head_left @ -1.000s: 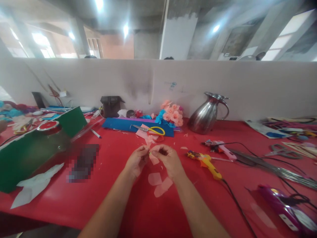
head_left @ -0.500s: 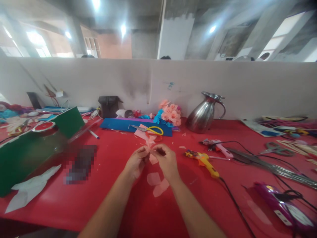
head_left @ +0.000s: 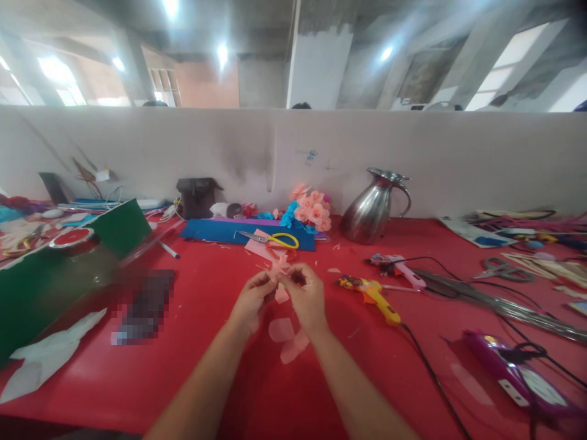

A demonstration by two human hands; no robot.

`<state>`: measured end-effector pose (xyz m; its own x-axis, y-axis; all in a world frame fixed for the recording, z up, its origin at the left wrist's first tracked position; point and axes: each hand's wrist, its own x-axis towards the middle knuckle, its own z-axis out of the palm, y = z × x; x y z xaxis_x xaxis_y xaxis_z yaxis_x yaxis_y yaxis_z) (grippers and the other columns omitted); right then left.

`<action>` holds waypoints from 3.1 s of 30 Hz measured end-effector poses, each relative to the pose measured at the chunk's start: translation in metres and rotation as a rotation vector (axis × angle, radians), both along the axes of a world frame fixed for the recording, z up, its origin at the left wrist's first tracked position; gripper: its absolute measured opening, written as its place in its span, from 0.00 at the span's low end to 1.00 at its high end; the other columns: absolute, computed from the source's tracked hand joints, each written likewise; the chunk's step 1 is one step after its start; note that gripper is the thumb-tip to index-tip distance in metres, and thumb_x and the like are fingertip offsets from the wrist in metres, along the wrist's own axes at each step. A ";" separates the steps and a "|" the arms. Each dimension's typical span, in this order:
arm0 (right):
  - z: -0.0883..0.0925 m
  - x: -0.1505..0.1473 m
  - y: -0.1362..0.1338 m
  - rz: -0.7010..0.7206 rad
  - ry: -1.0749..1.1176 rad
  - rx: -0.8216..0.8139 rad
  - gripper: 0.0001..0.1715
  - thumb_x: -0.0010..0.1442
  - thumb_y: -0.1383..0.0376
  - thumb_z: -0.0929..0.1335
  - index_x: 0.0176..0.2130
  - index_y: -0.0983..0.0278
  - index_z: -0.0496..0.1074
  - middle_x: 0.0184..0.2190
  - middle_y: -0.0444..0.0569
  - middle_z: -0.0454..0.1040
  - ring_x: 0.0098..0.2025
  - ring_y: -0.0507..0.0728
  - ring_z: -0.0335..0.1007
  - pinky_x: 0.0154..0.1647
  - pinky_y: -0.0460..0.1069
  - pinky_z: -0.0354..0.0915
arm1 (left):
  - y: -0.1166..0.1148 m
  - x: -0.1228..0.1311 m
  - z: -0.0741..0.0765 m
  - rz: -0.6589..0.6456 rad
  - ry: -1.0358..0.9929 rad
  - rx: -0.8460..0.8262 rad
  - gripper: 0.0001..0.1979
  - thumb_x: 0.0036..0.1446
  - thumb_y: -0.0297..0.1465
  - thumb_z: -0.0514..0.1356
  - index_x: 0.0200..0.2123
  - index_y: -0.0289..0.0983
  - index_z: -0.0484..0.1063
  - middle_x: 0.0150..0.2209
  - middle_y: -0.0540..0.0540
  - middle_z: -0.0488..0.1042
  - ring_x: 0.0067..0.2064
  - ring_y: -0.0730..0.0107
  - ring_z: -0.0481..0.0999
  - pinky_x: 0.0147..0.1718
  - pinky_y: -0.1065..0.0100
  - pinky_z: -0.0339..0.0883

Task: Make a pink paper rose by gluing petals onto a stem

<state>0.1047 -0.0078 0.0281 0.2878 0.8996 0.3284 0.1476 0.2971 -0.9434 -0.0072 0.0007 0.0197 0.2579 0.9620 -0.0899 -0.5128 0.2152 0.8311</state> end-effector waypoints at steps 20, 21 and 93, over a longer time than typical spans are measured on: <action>0.006 -0.002 -0.002 -0.006 0.026 -0.004 0.13 0.45 0.61 0.72 0.27 0.62 0.63 0.23 0.40 0.64 0.26 0.50 0.59 0.27 0.45 0.58 | -0.002 -0.001 0.002 0.105 0.150 0.144 0.08 0.45 0.33 0.64 0.23 0.36 0.69 0.22 0.52 0.64 0.26 0.78 0.60 0.26 0.76 0.54; 0.006 -0.002 -0.003 -0.028 0.025 0.005 0.14 0.45 0.61 0.72 0.27 0.61 0.62 0.23 0.39 0.63 0.25 0.50 0.58 0.27 0.45 0.57 | -0.002 0.000 0.002 0.106 0.143 0.139 0.08 0.44 0.33 0.64 0.23 0.36 0.69 0.23 0.52 0.65 0.26 0.77 0.62 0.27 0.75 0.56; -0.004 0.007 0.004 0.227 0.073 0.008 0.07 0.51 0.61 0.69 0.32 0.61 0.74 0.32 0.45 0.73 0.36 0.55 0.67 0.38 0.49 0.62 | -0.002 0.001 -0.006 0.453 0.648 0.495 0.06 0.47 0.33 0.61 0.27 0.37 0.77 0.28 0.46 0.77 0.33 0.66 0.73 0.38 0.65 0.63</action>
